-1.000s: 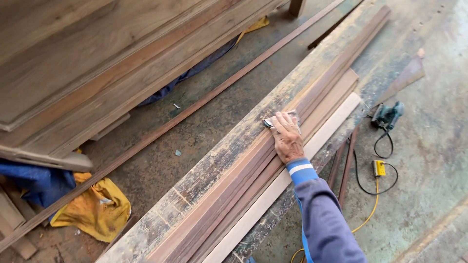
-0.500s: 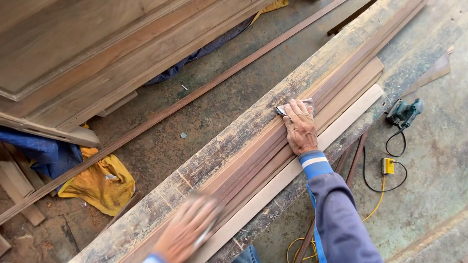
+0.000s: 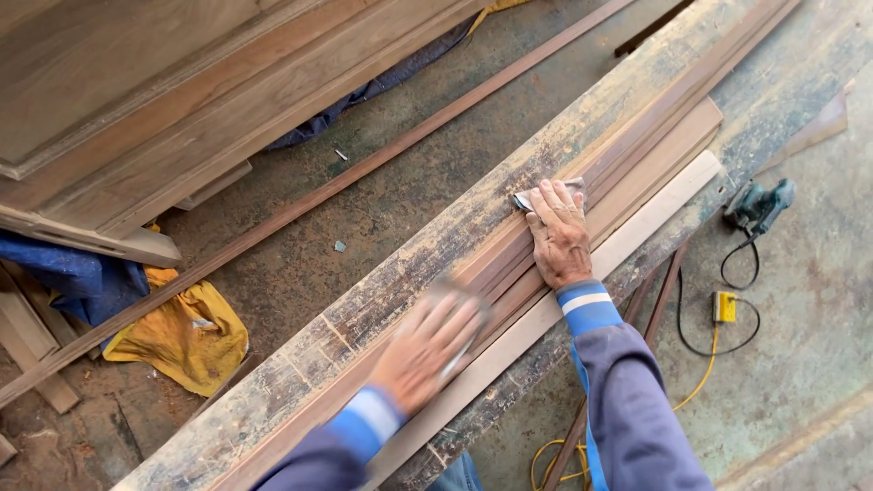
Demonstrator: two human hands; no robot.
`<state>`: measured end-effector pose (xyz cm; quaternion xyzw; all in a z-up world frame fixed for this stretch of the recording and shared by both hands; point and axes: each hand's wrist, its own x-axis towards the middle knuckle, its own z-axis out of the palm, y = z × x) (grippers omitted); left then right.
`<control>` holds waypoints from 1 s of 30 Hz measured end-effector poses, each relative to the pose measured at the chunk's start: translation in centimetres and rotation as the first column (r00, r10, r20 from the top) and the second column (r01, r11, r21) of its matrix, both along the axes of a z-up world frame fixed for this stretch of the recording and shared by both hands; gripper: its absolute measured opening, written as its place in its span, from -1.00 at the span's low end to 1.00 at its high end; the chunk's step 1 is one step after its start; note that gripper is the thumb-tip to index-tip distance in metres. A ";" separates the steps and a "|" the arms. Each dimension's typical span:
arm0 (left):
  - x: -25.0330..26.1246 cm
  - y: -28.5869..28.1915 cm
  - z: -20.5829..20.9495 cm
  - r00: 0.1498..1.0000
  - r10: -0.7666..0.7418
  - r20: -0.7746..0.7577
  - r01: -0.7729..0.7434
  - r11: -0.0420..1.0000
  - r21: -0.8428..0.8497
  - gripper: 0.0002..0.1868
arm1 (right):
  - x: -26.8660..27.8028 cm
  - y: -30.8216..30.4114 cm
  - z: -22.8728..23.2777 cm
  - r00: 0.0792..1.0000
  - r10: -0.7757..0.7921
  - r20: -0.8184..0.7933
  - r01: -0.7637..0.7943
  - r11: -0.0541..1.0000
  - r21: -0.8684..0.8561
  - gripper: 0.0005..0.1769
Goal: The person is sanding thin wooden strips with sandpaper.
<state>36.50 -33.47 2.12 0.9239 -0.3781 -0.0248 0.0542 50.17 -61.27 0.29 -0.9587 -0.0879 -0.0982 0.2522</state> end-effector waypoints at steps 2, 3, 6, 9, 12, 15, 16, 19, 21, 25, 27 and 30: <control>-6.5 6.2 0.0 0.997 -0.018 -0.069 0.012 0.997 -0.077 -0.25 | 0.3 0.1 -0.1 1.000 0.018 0.019 -0.018 1.000 -0.016 -0.58; -8.1 7.6 -0.7 0.998 -0.019 -0.068 0.014 0.997 -0.070 -0.25 | 0.3 0.2 -0.1 1.000 0.017 0.021 -0.017 1.000 -0.010 -0.58; -9.1 8.4 -2.3 1.000 -0.007 0.018 0.010 0.988 -0.156 -0.26 | 0.6 0.0 -0.1 0.999 0.000 0.033 0.000 1.000 -0.012 -0.58; -2.3 2.2 -1.7 0.996 -0.053 -0.078 0.039 0.985 -0.169 -0.28 | 0.5 0.1 -0.1 1.000 0.009 0.016 -0.008 1.000 -0.017 -0.56; 5.5 -6.3 0.2 0.993 -0.084 -0.079 0.087 0.996 0.033 -0.21 | 0.3 0.0 -0.2 1.000 0.004 0.017 -0.004 1.000 -0.021 -0.56; 5.1 -7.4 -0.7 0.998 0.003 -0.064 -0.006 0.998 -0.056 -0.25 | 0.1 -0.1 0.3 1.000 0.022 -0.008 -0.022 1.000 -0.014 -0.58; 3.7 -5.2 -0.4 0.997 -0.029 -0.072 0.025 0.998 -0.049 -0.22 | 0.2 0.1 0.4 1.000 0.017 -0.008 -0.017 1.000 -0.014 -0.57; -4.0 3.6 -0.2 0.997 -0.046 -0.070 0.041 0.996 -0.075 -0.24 | 0.2 -0.1 -0.1 1.000 0.016 0.000 -0.016 1.000 -0.019 -0.56; -7.7 8.0 -0.8 0.998 -0.041 -0.054 0.036 0.994 -0.103 -0.28 | 0.3 -0.2 -0.5 1.000 0.009 0.011 -0.009 1.000 -0.019 -0.56; -5.3 6.0 -2.2 0.993 -0.088 -0.075 0.080 0.991 -0.106 -0.29 | 0.3 -0.1 -0.5 1.000 0.004 0.009 -0.004 1.000 -0.011 -0.54; 0.1 0.8 -1.4 0.976 -0.134 -0.170 0.120 0.988 -0.094 -0.30 | 0.3 -0.2 -0.4 1.000 -0.003 0.001 0.003 1.000 0.004 -0.55; 7.0 -5.9 -0.5 0.987 -0.133 -0.095 0.138 0.990 0.042 -0.31 | 0.5 -0.2 -0.6 1.000 0.024 0.007 -0.024 0.999 -0.024 -0.55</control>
